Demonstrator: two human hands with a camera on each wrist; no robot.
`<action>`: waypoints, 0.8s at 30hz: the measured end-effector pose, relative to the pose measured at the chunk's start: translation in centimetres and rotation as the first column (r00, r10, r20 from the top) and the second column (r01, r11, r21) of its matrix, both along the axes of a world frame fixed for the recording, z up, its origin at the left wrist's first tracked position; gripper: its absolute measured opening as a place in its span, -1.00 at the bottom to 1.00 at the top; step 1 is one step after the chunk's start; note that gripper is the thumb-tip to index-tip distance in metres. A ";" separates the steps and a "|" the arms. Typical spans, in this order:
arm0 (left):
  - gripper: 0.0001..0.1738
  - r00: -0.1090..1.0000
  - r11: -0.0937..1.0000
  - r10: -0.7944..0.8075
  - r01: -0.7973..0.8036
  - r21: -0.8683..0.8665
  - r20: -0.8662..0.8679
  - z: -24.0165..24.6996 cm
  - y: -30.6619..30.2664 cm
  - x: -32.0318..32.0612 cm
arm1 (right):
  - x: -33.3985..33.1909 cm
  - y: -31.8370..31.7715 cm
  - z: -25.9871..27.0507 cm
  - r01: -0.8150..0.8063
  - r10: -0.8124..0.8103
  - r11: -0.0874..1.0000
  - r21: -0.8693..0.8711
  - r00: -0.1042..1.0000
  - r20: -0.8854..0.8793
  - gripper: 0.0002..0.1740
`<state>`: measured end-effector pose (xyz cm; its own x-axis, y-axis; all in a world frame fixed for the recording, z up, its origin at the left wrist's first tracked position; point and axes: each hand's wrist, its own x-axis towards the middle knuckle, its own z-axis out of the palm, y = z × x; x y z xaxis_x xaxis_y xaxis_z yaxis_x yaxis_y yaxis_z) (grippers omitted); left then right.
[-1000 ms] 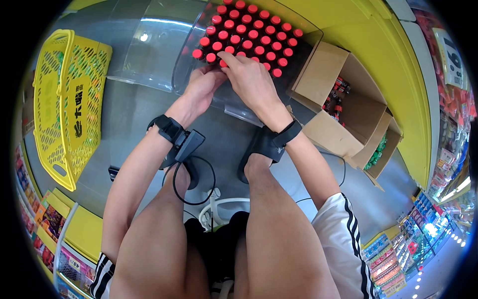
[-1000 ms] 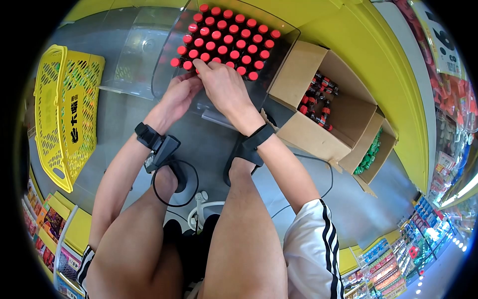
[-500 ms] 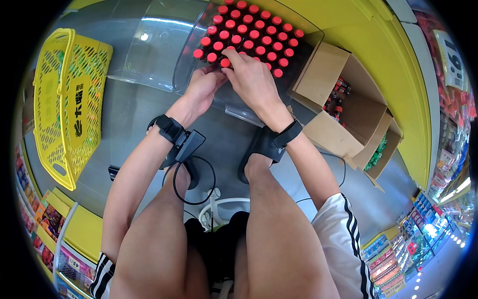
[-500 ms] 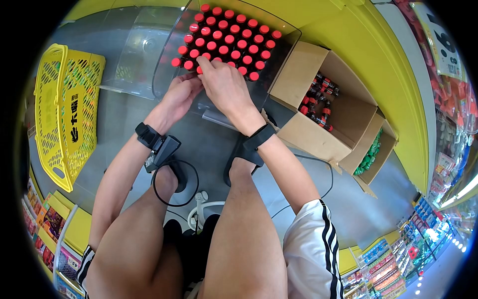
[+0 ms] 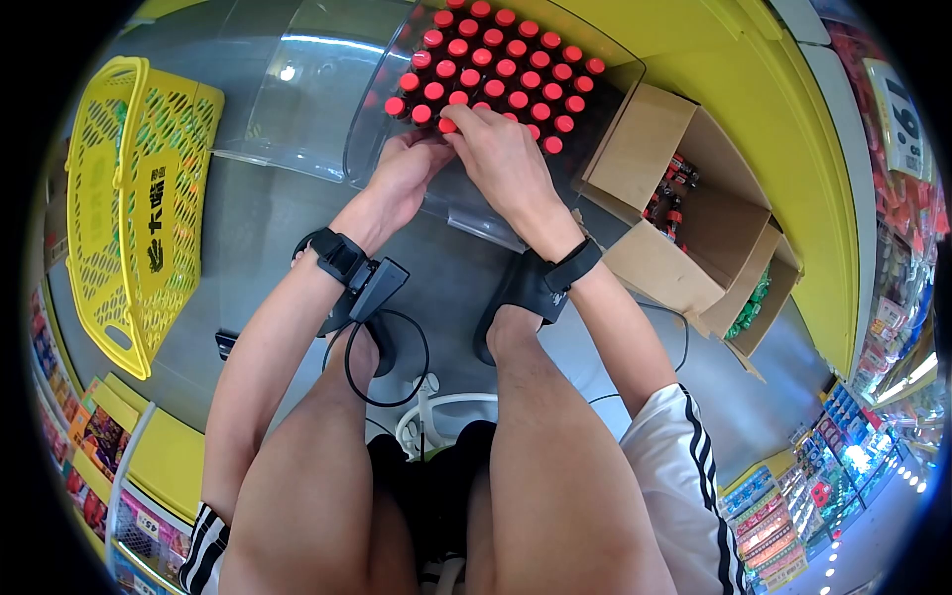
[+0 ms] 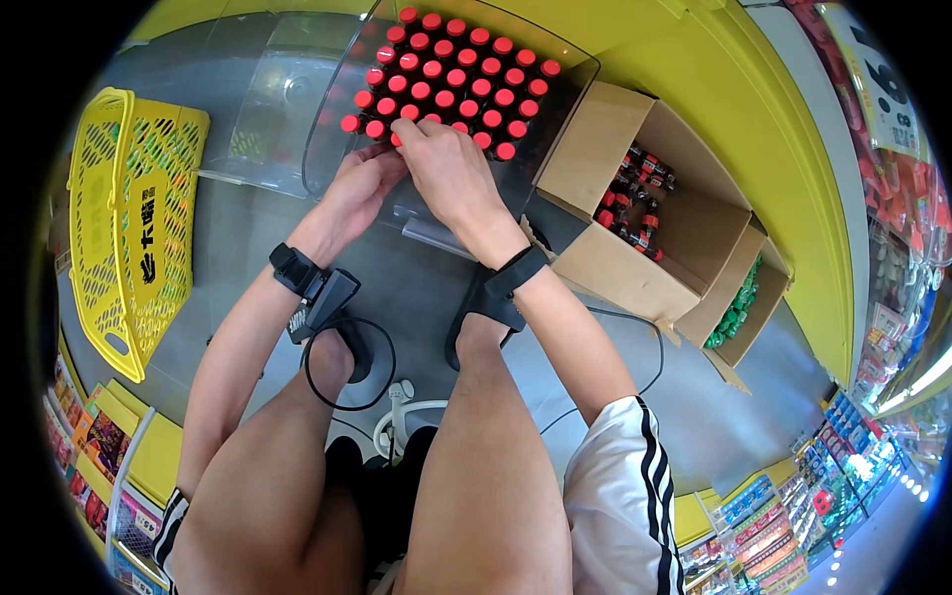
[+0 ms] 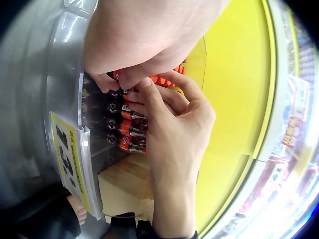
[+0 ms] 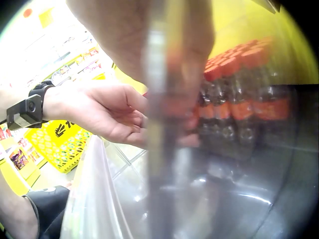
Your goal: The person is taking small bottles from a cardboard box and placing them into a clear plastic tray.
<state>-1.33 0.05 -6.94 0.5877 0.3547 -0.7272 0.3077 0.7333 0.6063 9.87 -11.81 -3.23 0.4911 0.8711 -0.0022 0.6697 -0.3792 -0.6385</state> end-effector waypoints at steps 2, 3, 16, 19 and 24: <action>-0.61 1.000 1.000 -0.013 0.013 0.009 0.004 0.0 0.1 0.0 | 0.0 0.0 0.1 0.000 0.000 1.000 -0.006 1.000 -0.001 -0.75; -0.61 1.000 1.000 -0.013 0.013 0.009 0.004 -0.1 0.1 0.0 | 0.1 -0.1 0.1 -0.002 0.002 1.000 0.001 1.000 -0.004 -0.75; -0.67 0.998 0.997 -0.065 0.064 0.030 0.026 -0.3 0.2 -0.1 | -0.2 0.1 0.4 -0.015 0.014 0.999 0.044 0.999 0.031 -0.72; -0.67 0.998 0.998 -0.056 0.056 0.023 0.018 0.0 0.1 0.0 | -0.1 0.1 -0.1 -0.012 0.008 0.999 0.042 0.996 0.091 -0.73; -0.67 0.998 0.998 -0.063 0.063 0.008 0.016 0.0 0.2 0.0 | 0.0 0.0 -0.2 -0.014 0.010 0.999 0.042 0.995 0.096 -0.72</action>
<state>-1.29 0.22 -6.95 0.6205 0.3219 -0.7151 0.3432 0.7084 0.6167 9.85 -11.81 -3.45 0.4769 0.8752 0.0812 0.7327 -0.3449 -0.5867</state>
